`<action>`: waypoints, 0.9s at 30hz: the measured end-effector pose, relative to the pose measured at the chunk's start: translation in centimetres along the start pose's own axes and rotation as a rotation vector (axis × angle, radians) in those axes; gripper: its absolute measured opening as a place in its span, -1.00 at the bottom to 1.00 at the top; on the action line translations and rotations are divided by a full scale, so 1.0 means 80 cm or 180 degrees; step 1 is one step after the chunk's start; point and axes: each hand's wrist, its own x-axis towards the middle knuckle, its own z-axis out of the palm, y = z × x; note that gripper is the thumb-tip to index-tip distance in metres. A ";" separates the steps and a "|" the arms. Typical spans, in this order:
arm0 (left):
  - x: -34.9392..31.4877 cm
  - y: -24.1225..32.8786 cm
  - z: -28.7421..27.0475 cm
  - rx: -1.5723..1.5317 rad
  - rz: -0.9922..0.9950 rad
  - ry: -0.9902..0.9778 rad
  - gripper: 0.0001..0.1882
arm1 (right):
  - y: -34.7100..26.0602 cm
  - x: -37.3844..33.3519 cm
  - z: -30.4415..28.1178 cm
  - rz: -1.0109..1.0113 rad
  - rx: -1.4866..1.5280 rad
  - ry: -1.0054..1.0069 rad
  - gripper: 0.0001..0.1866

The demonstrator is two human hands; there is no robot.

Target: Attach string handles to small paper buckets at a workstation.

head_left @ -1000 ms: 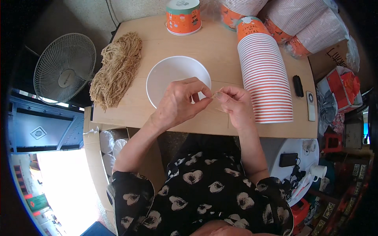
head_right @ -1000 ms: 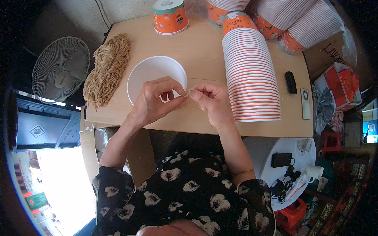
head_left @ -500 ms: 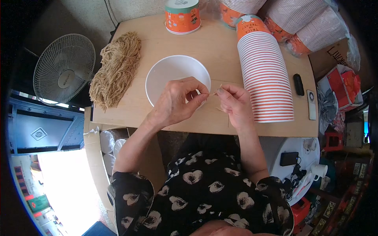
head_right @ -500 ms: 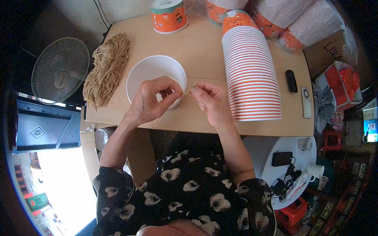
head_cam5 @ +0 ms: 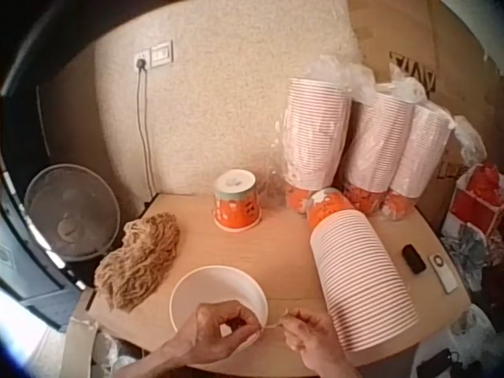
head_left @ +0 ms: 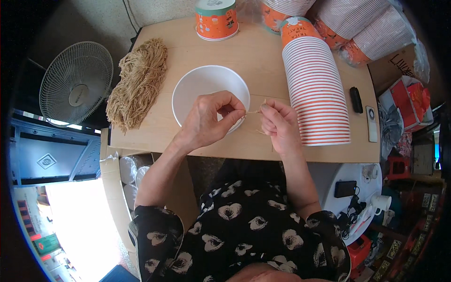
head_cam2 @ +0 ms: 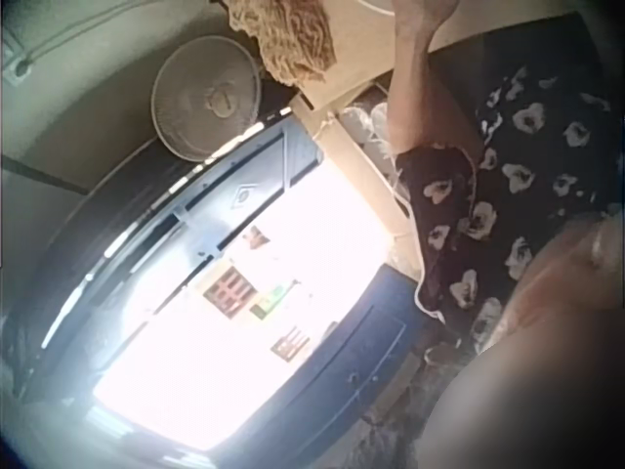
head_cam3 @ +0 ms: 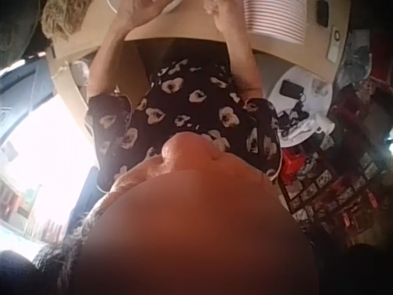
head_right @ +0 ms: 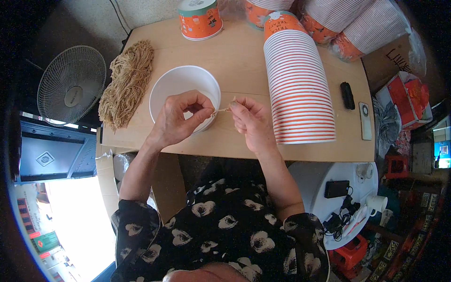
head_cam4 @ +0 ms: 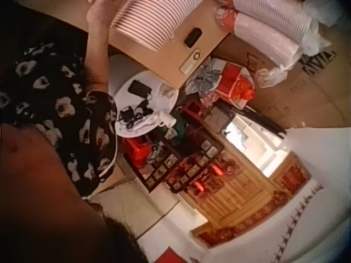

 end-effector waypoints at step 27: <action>0.012 0.016 0.025 0.1186 0.0913 0.0407 -0.72 | -0.023 -0.015 0.013 -0.0240 -0.0414 0.0042 -0.82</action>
